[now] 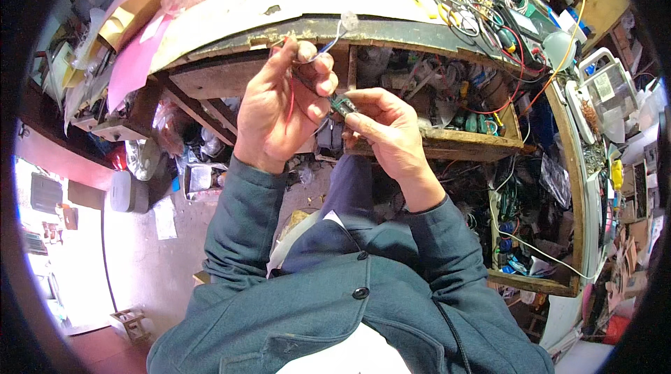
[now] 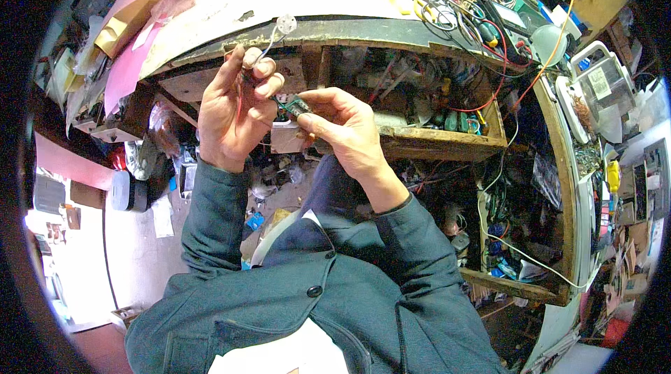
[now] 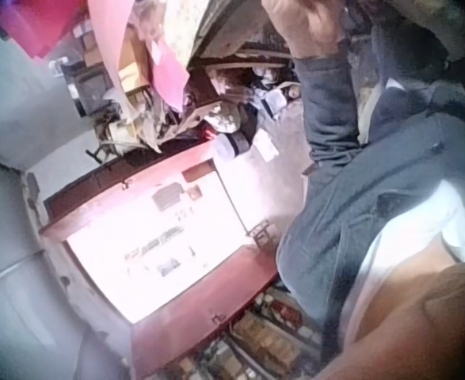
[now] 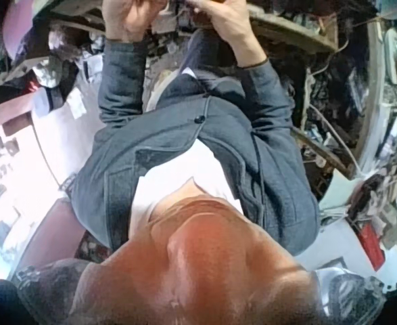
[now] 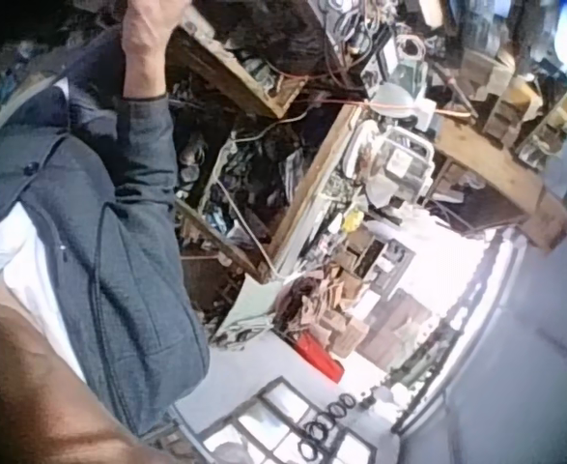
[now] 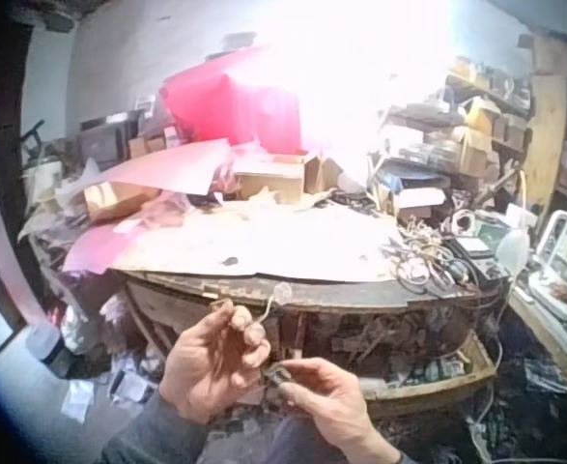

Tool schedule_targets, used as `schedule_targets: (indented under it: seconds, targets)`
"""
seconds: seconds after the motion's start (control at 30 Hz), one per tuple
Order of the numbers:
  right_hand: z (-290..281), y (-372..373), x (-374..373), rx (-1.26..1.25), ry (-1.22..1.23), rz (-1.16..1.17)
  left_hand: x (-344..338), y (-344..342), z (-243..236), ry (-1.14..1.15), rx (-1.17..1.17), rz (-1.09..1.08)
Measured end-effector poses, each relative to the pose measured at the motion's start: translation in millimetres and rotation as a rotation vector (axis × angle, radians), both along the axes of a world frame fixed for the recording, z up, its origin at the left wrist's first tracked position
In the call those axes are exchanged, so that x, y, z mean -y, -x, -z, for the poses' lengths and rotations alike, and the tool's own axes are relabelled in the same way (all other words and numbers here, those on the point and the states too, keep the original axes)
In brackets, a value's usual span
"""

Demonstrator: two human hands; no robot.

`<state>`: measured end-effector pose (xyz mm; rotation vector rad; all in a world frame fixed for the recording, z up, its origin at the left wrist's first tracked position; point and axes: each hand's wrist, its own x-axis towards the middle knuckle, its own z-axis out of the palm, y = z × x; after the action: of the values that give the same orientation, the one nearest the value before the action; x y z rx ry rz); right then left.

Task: The person uses multimeter probes to test points on a small green circuit board held in the left hand. The person then reaches into a drawer and retrieves a small yellow component, handling it briefly before the clip ends.

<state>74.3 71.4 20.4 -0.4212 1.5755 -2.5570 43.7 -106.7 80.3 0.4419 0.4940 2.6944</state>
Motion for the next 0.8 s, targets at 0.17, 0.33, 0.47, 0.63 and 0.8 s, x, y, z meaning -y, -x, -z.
schedule_targets:
  seconds: [0.17,0.33,0.47,0.63,0.8]
  targets:
    - [9,-7,-5,0.068,0.057,0.023,16,1,33,0.277,-0.051,-0.150]
    - [12,-7,-10,0.103,0.025,0.066,11,-3,44,0.520,-0.073,-0.299]
    - [11,-6,-12,0.074,-0.008,0.072,7,-5,54,0.665,-0.112,-0.376]
    - [7,-12,-9,-0.087,-0.319,0.160,20,-17,70,0.795,-0.139,-0.348]
    - [13,-21,0,-0.489,-0.859,0.204,30,-49,100,0.751,-0.091,-0.183]
